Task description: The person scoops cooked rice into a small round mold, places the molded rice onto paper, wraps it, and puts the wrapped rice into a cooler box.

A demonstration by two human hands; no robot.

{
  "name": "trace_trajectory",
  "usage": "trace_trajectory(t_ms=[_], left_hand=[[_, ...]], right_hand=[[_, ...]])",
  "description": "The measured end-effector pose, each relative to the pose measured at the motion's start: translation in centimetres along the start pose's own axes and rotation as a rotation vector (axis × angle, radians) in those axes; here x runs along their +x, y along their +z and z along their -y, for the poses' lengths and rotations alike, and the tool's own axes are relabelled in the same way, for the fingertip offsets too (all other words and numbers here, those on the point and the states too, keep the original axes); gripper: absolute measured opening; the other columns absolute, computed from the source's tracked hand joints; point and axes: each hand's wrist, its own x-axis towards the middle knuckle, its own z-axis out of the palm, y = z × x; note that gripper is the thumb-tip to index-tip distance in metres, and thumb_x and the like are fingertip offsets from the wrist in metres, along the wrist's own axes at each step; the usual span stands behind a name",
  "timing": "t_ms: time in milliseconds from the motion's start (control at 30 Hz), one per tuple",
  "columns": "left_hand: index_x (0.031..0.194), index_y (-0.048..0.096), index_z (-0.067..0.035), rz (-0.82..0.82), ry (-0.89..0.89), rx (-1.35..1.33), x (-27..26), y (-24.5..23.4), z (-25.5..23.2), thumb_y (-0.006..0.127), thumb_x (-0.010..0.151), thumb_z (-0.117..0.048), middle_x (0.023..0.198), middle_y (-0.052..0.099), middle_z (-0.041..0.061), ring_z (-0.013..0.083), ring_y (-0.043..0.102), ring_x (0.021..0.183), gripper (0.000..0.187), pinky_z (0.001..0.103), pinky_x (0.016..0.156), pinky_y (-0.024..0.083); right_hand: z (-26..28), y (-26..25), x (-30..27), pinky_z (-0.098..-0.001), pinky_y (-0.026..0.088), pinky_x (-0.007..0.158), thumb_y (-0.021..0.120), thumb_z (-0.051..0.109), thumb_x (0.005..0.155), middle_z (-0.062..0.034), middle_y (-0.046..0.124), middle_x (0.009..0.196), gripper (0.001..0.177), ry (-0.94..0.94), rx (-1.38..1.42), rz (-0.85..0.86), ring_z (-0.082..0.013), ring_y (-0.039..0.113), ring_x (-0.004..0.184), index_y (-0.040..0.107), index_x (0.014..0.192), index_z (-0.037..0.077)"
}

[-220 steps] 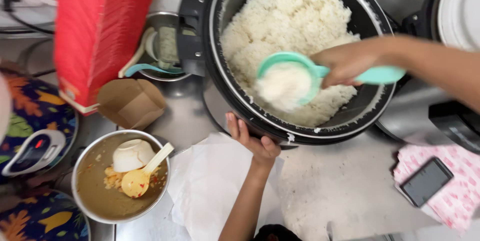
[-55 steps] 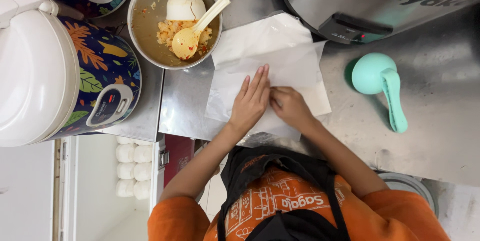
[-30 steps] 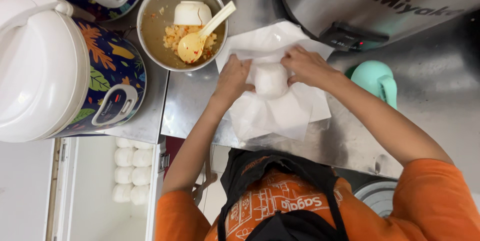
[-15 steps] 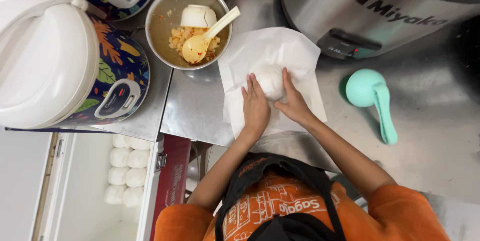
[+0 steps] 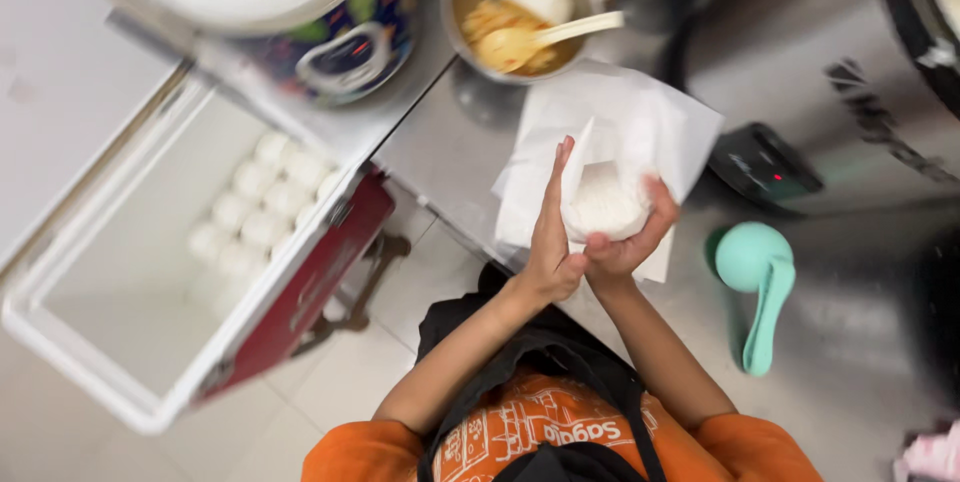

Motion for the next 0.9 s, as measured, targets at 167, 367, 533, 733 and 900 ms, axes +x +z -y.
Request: trace_trajectory(t_ms=[167, 367, 533, 733, 900], left_hand=[[0.163, 0.029, -0.003, -0.387, -0.225, 0.009, -2.5, -4.1, -4.2, 0.032, 0.109, -0.069, 0.168, 0.039, 0.022, 0.0356, 0.041, 0.157, 0.086, 0.041, 0.13, 0.033], [0.136, 0.065, -0.006, -0.447, -0.367, 0.188, -7.7, -11.9, -6.2, 0.059, 0.097, -0.062, 0.118, 0.074, 0.015, 0.029, 0.076, 0.11, 0.068, 0.036, 0.101, 0.06], [0.126, 0.063, 0.001, -0.42, -0.425, 0.194, -10.7, -19.5, -6.2, 0.077, 0.074, -0.064, 0.111, 0.072, 0.019, 0.0298, 0.075, 0.104, 0.085, 0.037, 0.097, 0.06], [0.154, 0.027, 0.01, -0.815, -0.635, 0.21, -14.5, -31.0, -2.0, 0.08, 0.081, -0.056, 0.145, 0.042, 0.033, 0.0381, 0.046, 0.14, 0.112, 0.045, 0.118, 0.043], [0.152, 0.032, 0.005, -1.105, -0.748, -0.001, -17.2, -42.1, 3.6, 0.081, 0.084, -0.034, 0.137, 0.053, 0.029, 0.0331, 0.056, 0.125, 0.092, 0.04, 0.104, 0.049]], right_hand=[[2.4, 4.5, -2.7, -0.0426, 0.051, 0.109, 0.054, 0.082, 0.092, -0.0157, 0.045, 0.145, 0.108, -0.026, 0.131, 0.279, -0.0294, 0.056, 0.129, 0.034, 0.15, -0.006], [6.6, 10.3, -8.0, -0.0412, 0.049, 0.106, 0.032, 0.076, 0.104, -0.0133, 0.051, 0.131, 0.082, -0.041, 0.105, 0.4, -0.0271, 0.056, 0.12, 0.053, 0.124, -0.001], [9.4, 16.7, -10.9, -0.0404, 0.053, 0.098, 0.03, 0.061, 0.115, -0.0153, 0.056, 0.127, 0.065, 0.039, 0.205, 0.654, -0.0267, 0.06, 0.115, 0.048, 0.119, -0.001], [6.4, 30.7, -16.5, -0.0368, 0.053, 0.091, 0.016, 0.05, 0.114, -0.015, 0.061, 0.123, 0.066, 0.336, -0.047, 0.929, -0.0203, 0.06, 0.101, 0.056, 0.131, 0.001], [4.3, 38.7, -22.2, -0.0375, 0.039, 0.113, 0.025, 0.037, 0.118, -0.0218, 0.044, 0.155, 0.053, 0.422, 0.115, 1.212, -0.0265, 0.048, 0.134, 0.039, 0.151, -0.002]])
